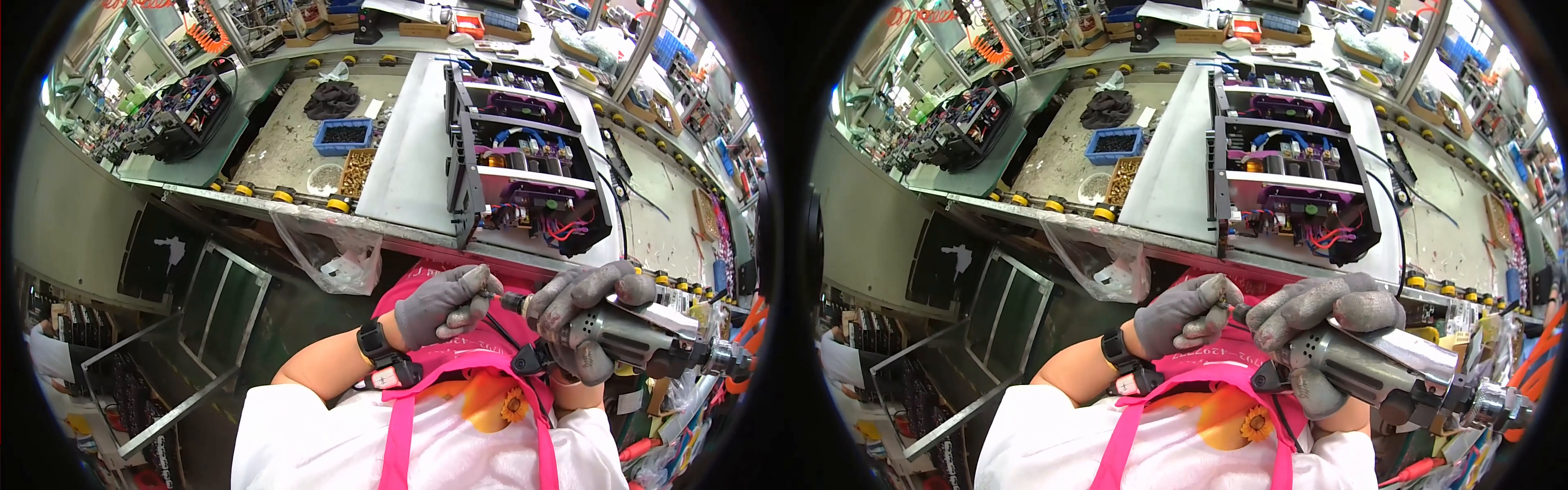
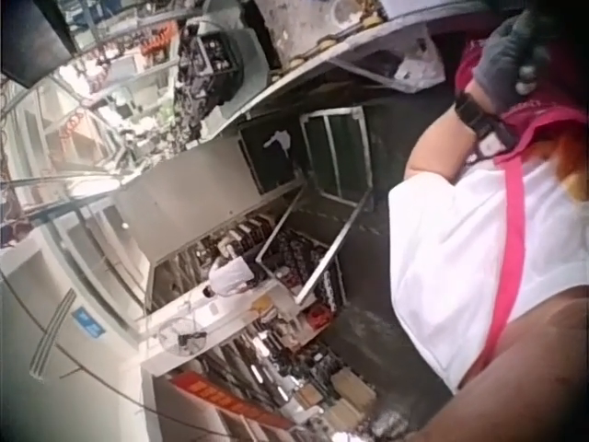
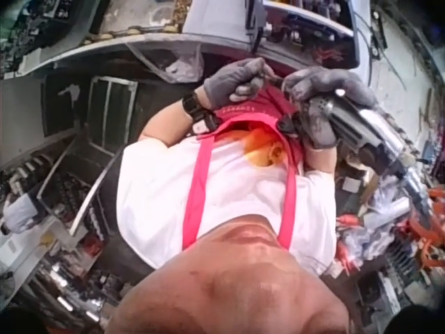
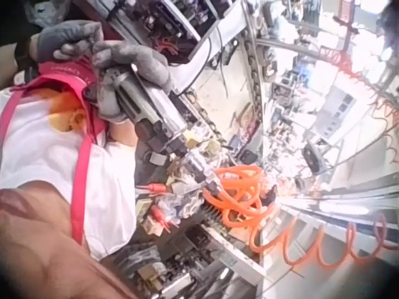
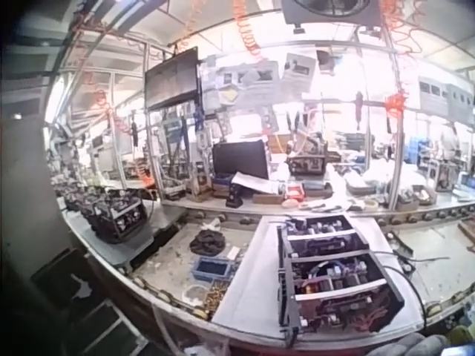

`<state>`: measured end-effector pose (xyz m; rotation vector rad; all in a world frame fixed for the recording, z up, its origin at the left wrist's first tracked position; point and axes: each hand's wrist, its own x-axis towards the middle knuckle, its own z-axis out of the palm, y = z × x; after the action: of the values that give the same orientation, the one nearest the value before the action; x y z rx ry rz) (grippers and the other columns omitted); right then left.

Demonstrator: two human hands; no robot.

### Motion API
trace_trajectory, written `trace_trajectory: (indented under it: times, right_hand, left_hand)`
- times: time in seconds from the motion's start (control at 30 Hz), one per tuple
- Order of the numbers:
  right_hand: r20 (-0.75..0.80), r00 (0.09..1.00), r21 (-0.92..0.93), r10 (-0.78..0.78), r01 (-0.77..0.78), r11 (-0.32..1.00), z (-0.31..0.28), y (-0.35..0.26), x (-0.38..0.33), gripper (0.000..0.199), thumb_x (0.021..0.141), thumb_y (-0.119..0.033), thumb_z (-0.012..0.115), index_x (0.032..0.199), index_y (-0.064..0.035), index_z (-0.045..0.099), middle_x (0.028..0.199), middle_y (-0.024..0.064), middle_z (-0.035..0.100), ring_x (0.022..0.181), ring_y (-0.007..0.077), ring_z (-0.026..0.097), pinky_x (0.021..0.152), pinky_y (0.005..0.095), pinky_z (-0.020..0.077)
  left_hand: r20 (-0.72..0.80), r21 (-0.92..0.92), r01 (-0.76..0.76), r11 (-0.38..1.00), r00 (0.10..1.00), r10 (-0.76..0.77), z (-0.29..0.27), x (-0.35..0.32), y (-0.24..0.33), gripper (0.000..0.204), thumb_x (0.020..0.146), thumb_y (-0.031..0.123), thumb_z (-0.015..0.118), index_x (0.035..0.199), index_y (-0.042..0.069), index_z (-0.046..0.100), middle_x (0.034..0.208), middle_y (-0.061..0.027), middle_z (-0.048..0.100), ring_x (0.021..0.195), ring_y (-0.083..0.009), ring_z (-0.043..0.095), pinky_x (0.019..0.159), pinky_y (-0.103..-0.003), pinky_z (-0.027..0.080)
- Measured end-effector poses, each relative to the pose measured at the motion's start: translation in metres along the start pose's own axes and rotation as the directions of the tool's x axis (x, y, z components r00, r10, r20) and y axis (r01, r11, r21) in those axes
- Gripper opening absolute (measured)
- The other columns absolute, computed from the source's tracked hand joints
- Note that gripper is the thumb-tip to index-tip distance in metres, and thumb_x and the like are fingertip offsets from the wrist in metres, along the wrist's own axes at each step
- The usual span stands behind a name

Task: Assembling electronic power units on a production line by applying stickers, attaching front panels, and using a power screwdriver to secure components.

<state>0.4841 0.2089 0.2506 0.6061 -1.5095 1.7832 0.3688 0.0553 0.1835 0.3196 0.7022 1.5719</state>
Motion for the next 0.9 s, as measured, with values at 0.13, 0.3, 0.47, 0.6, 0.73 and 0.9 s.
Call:
trace_trajectory:
  times: [0.13, 0.3, 0.47, 0.6, 0.73, 0.9]
  right_hand:
    - [-0.157, 0.987, 0.046, -0.013, 0.021, 0.999, 0.012, -0.004, -0.007, 0.047, 0.081, -0.013, 0.073, 0.120, -0.0104, 0.047, 0.087, 0.0111, 0.060, 0.071, 0.0268, 0.066, 0.063, 0.0403, 0.0582]
    - [-0.159, 0.985, 0.016, -0.073, 0.077, 0.997, 0.012, -0.011, -0.014, 0.048, 0.078, -0.017, 0.074, 0.119, -0.0096, 0.049, 0.089, 0.0115, 0.061, 0.069, 0.0278, 0.066, 0.062, 0.0434, 0.0575]
    - [-0.097, 0.994, 0.008, -0.056, 0.057, 0.998, 0.006, -0.016, -0.022, 0.052, 0.078, -0.017, 0.075, 0.121, -0.0101, 0.046, 0.091, 0.0124, 0.060, 0.073, 0.0307, 0.065, 0.067, 0.0464, 0.0564]
    - [-0.117, 0.993, -0.010, -0.036, 0.035, 0.999, 0.003, -0.014, -0.021, 0.056, 0.080, -0.016, 0.074, 0.127, -0.0136, 0.044, 0.091, 0.0134, 0.060, 0.075, 0.0306, 0.065, 0.068, 0.0464, 0.0558]
    - [-0.105, 0.992, -0.022, -0.070, 0.068, 0.997, -0.011, -0.003, -0.003, 0.057, 0.081, -0.010, 0.072, 0.130, -0.0150, 0.043, 0.092, 0.0140, 0.061, 0.077, 0.0312, 0.065, 0.070, 0.0465, 0.0557]
    - [-0.097, 0.990, 0.064, -0.103, 0.109, 0.992, -0.028, 0.011, 0.009, 0.059, 0.079, -0.005, 0.072, 0.130, -0.0100, 0.044, 0.095, 0.0146, 0.061, 0.078, 0.0273, 0.067, 0.068, 0.0421, 0.0571]
  left_hand:
    - [-0.041, 0.074, -0.038, 0.996, 0.998, 0.042, 0.003, -0.005, -0.006, 0.035, 0.099, 0.038, 0.042, 0.102, 0.005, 0.055, 0.057, 0.0000, 0.044, 0.037, -0.0045, 0.031, 0.032, -0.019, 0.029]
    - [-0.054, 0.104, -0.041, 0.994, 0.997, 0.047, 0.007, -0.009, -0.010, 0.036, 0.099, 0.040, 0.042, 0.103, 0.007, 0.055, 0.054, 0.0009, 0.041, 0.037, -0.0041, 0.029, 0.034, -0.018, 0.027]
    - [-0.016, 0.112, -0.013, 0.994, 1.000, 0.015, 0.013, -0.003, -0.013, 0.035, 0.099, 0.038, 0.043, 0.103, 0.006, 0.055, 0.054, 0.0007, 0.041, 0.036, -0.0051, 0.031, 0.033, -0.019, 0.027]
    - [-0.088, 0.044, 0.058, 0.997, 0.995, -0.054, 0.019, 0.005, -0.006, 0.037, 0.100, 0.039, 0.040, 0.099, 0.005, 0.056, 0.052, 0.0001, 0.042, 0.035, -0.0058, 0.031, 0.032, -0.020, 0.026]
    - [-0.193, 0.178, 0.051, 0.983, 0.981, -0.016, 0.021, 0.012, 0.012, 0.043, 0.099, 0.044, 0.040, 0.092, 0.005, 0.056, 0.050, -0.0003, 0.043, 0.034, -0.0062, 0.031, 0.031, -0.020, 0.027]
    - [-0.208, 0.290, 0.092, 0.953, 0.978, -0.031, 0.024, 0.017, 0.031, 0.047, 0.099, 0.049, 0.035, 0.096, 0.008, 0.057, 0.049, -0.0002, 0.043, 0.035, -0.0061, 0.031, 0.032, -0.021, 0.025]
